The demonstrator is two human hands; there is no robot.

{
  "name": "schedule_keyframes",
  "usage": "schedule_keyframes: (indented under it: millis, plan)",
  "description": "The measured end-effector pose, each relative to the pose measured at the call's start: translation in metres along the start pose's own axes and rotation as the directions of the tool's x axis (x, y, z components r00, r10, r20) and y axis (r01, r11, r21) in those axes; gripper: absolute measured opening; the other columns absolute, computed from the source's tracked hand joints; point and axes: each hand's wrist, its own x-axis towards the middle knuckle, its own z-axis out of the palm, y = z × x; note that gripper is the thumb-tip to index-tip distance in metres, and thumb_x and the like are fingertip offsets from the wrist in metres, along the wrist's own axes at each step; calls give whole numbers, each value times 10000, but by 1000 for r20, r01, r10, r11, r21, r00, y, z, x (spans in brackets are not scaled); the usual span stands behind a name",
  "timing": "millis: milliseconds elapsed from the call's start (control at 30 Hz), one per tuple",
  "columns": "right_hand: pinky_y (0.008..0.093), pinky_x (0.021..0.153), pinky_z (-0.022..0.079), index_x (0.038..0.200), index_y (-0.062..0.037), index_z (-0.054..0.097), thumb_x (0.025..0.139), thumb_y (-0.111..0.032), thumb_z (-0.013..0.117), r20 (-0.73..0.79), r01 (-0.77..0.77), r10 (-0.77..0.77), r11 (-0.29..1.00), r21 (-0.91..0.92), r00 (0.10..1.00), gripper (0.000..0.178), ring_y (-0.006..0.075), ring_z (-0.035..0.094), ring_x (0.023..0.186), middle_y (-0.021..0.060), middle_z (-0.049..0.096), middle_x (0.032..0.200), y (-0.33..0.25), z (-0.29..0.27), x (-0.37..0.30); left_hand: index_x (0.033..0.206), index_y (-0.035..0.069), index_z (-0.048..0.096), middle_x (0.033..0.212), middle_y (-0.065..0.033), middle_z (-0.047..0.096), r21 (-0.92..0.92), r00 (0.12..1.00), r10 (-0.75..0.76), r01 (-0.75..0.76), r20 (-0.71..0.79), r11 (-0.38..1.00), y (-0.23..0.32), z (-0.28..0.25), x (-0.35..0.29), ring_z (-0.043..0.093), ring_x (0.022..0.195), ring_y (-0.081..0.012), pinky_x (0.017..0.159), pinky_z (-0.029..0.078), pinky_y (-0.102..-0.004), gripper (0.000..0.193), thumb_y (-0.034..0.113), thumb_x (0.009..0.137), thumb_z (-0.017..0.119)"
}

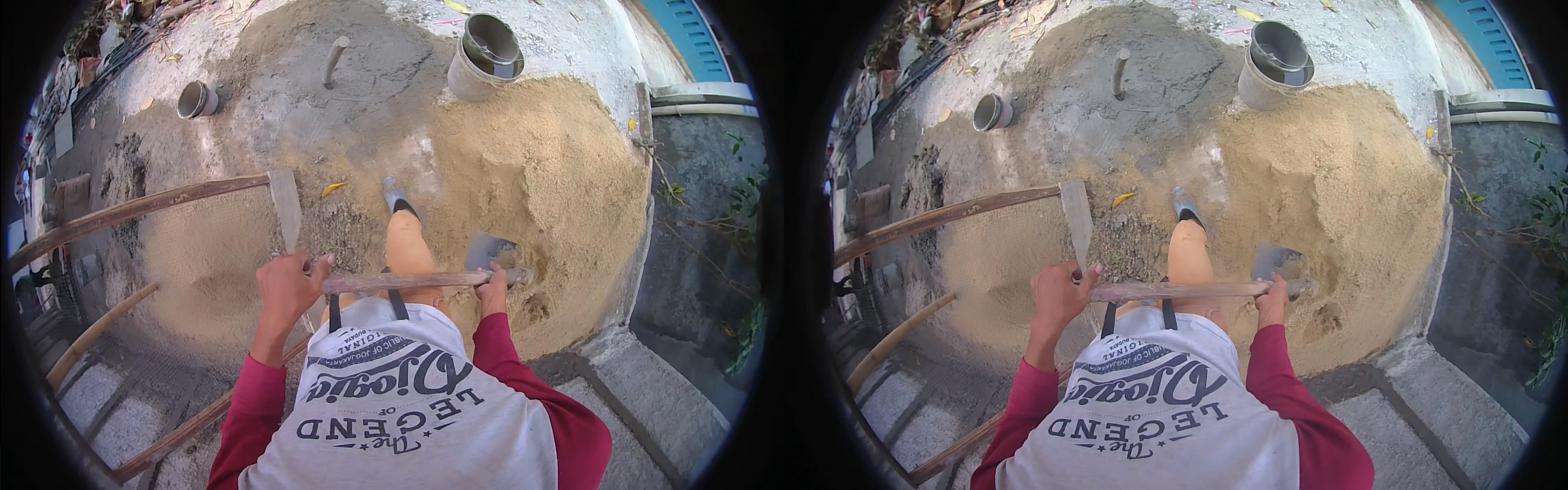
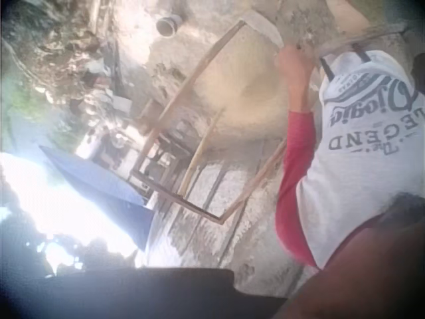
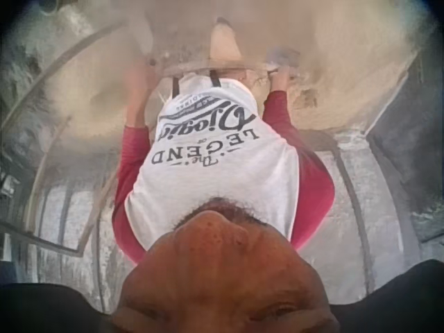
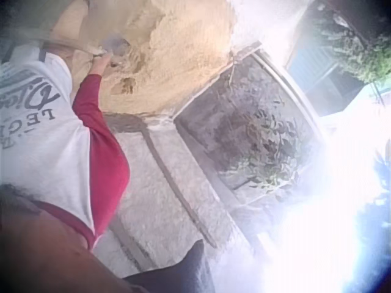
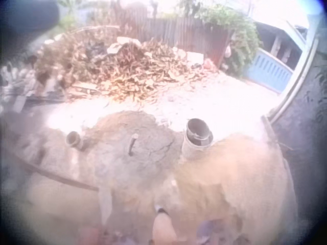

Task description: The person uses a hoe to mix sand and water on a concrete floor, repeatedly turning and blending the materials. They then pour additional water from a bucket into the mixture and continue mixing to form a wet concrete blend.

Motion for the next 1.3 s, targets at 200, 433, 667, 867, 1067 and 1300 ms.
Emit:
schedule_keyframes:
  millis: [200,433,667,867,1067,1300]
  plan:
    - [465,687,588,1275,-27,450,805,-5,621,-71,-39,28,987,-154,997,500,363,630,912,194,551,1180,-37,97,23,610,16,634,538,-169,571,150,994,-6,-11,112,989,100,-35,77,593,528,-356,524,443,-432,571,538,839,679]
    - [456,703,580,1270,-53,468,859,-115,582,81,-135,145,984,-118,986,430,352,620,952,166,564,1167,-44,110,42,750,43,682,535,-160,585,148,974,126,-155,188,977,149,-58,137,627,532,-347,510,476,-426,465,503,807,718]
    - [433,720,576,1183,-7,492,906,-190,553,70,-265,259,959,103,963,337,332,616,909,162,570,1118,-33,83,64,827,57,682,545,-114,610,-92,918,312,-298,244,950,198,-65,190,629,513,-305,516,473,-399,369,417,797,758]
    - [456,752,576,1177,-23,485,924,-218,526,-23,-238,261,908,345,965,323,330,616,900,170,566,1112,-13,61,33,815,59,671,541,-100,606,-156,868,465,-442,173,883,236,-58,249,606,480,-282,494,452,-381,290,339,847,737]
    - [483,782,570,1198,-23,480,922,-227,528,-89,-137,257,739,660,962,346,333,617,907,170,565,1126,51,32,-19,760,59,657,530,-105,584,-252,712,683,-640,161,726,257,-36,322,593,469,-271,462,422,-367,276,306,844,747]
    - [498,770,566,1191,-16,495,899,-191,566,-347,135,281,570,811,895,347,342,623,953,172,576,1138,147,21,-119,759,66,663,531,-123,574,-283,385,837,-815,390,506,255,-18,386,603,518,-326,494,439,-410,268,310,838,740]
